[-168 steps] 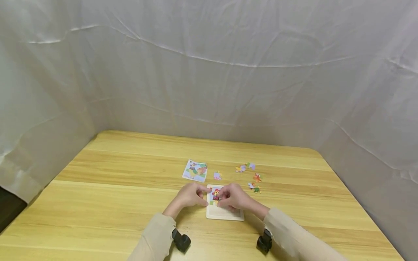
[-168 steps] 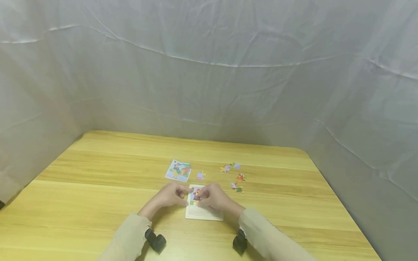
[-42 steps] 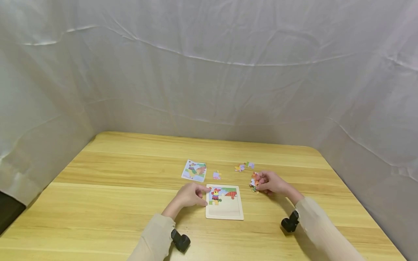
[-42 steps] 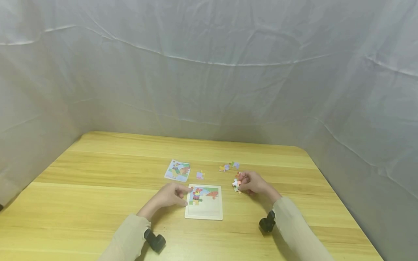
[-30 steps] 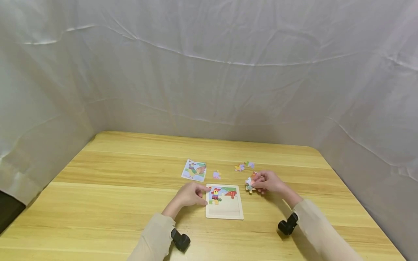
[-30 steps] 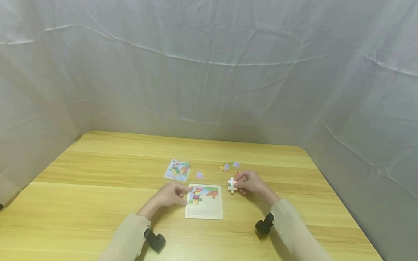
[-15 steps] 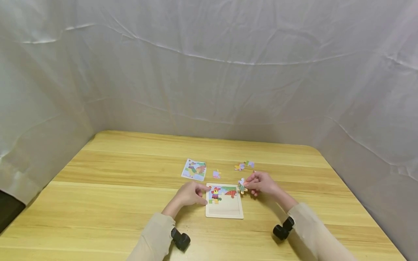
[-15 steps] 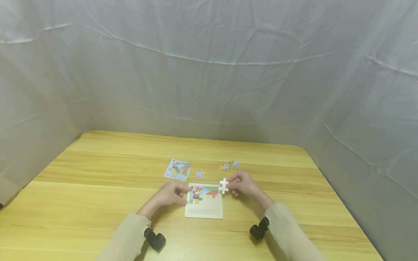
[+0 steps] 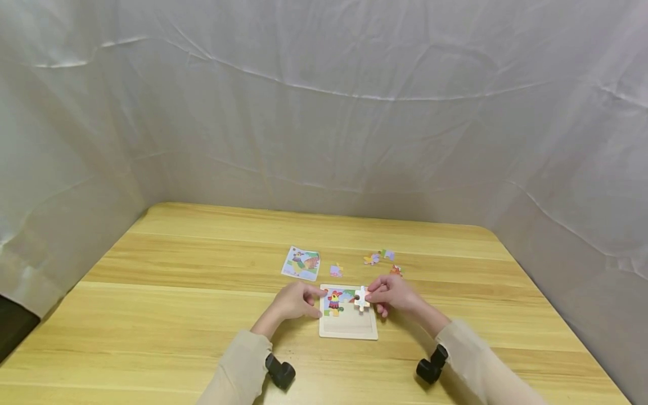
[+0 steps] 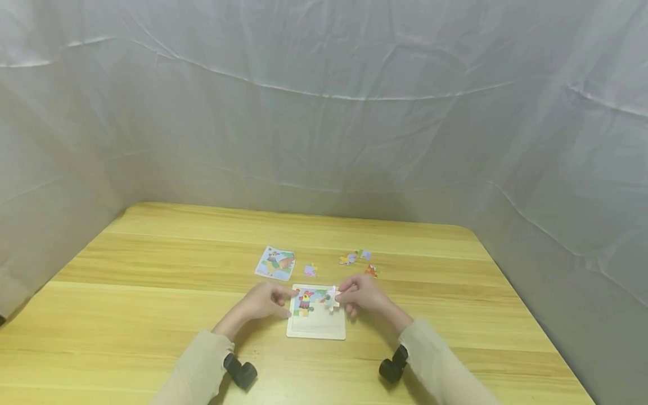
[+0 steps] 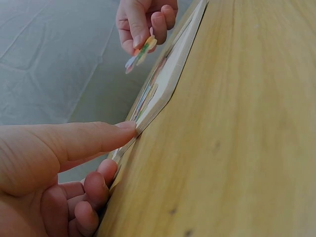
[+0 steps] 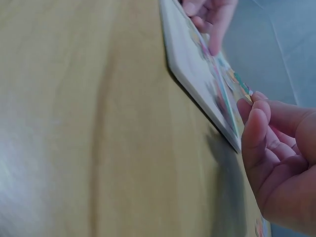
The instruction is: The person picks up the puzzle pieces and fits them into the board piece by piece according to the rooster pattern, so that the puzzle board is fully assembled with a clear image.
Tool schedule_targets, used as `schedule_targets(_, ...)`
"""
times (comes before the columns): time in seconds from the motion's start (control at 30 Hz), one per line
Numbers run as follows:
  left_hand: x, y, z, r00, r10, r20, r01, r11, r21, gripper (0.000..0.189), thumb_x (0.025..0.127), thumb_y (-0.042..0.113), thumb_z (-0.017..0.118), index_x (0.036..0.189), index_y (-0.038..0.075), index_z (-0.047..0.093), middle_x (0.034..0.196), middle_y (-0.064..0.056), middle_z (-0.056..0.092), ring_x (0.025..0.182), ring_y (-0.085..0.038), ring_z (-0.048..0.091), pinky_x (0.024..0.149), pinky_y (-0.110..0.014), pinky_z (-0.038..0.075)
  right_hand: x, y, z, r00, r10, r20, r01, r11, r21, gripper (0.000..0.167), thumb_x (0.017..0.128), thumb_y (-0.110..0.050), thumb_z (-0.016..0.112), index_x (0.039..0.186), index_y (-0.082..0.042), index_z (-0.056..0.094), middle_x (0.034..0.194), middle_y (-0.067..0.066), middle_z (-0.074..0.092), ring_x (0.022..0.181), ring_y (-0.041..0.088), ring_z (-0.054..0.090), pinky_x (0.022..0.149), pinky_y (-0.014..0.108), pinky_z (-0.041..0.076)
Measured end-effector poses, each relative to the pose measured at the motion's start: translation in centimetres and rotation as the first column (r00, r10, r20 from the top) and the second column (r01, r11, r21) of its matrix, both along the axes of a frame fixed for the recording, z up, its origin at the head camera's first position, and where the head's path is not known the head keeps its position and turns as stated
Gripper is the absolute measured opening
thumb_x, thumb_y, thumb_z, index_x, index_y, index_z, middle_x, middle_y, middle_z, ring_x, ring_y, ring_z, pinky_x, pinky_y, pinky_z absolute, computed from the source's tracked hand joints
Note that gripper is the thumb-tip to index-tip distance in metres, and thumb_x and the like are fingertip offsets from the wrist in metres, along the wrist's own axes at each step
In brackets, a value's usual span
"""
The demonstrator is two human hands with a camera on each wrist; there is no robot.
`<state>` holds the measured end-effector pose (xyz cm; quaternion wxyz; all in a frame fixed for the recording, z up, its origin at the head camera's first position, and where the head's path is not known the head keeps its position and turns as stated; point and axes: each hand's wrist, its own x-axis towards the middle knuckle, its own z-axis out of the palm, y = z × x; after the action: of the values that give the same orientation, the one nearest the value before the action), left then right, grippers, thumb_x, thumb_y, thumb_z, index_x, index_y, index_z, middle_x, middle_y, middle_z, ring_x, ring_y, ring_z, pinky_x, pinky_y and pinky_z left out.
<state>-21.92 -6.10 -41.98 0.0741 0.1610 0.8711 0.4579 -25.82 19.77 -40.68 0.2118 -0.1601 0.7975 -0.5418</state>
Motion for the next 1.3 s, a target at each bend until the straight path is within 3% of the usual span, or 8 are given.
schedule_targets(0.53,0.1,0.0,0.1,1.0,0.003,0.01,-0.003,1.0,-0.006,0.039,0.067,0.004,0.074,0.105,0.003,0.066,0.054,0.004,0.041,0.047,-0.007,0.03,0.043,-0.02,0.024,0.5,-2.2,-0.8,0.997,0.064,0.04,-0.064,0.998,-0.008,0.016,0.08,-0.004,0.064,0.087,0.007,0.055,0.054,0.008,0.057,0.039,0.011,0.052,0.04,0.026,0.045)
schedule_targets(1.3,0.0,0.0,-0.1,1.0,-0.005,-0.009,0.005,1.0,0.015,0.038,0.067,0.003,0.074,0.104,0.001,0.066,0.056,0.004,0.042,0.048,-0.008,0.032,0.044,-0.021,0.025,0.6,-3.3,-0.6,0.997,0.079,-0.016,-0.077,0.993,0.085,0.014,0.08,-0.005,0.064,0.081,0.004,0.053,0.054,0.007,0.055,0.035,0.012,0.05,0.037,0.029,0.044)
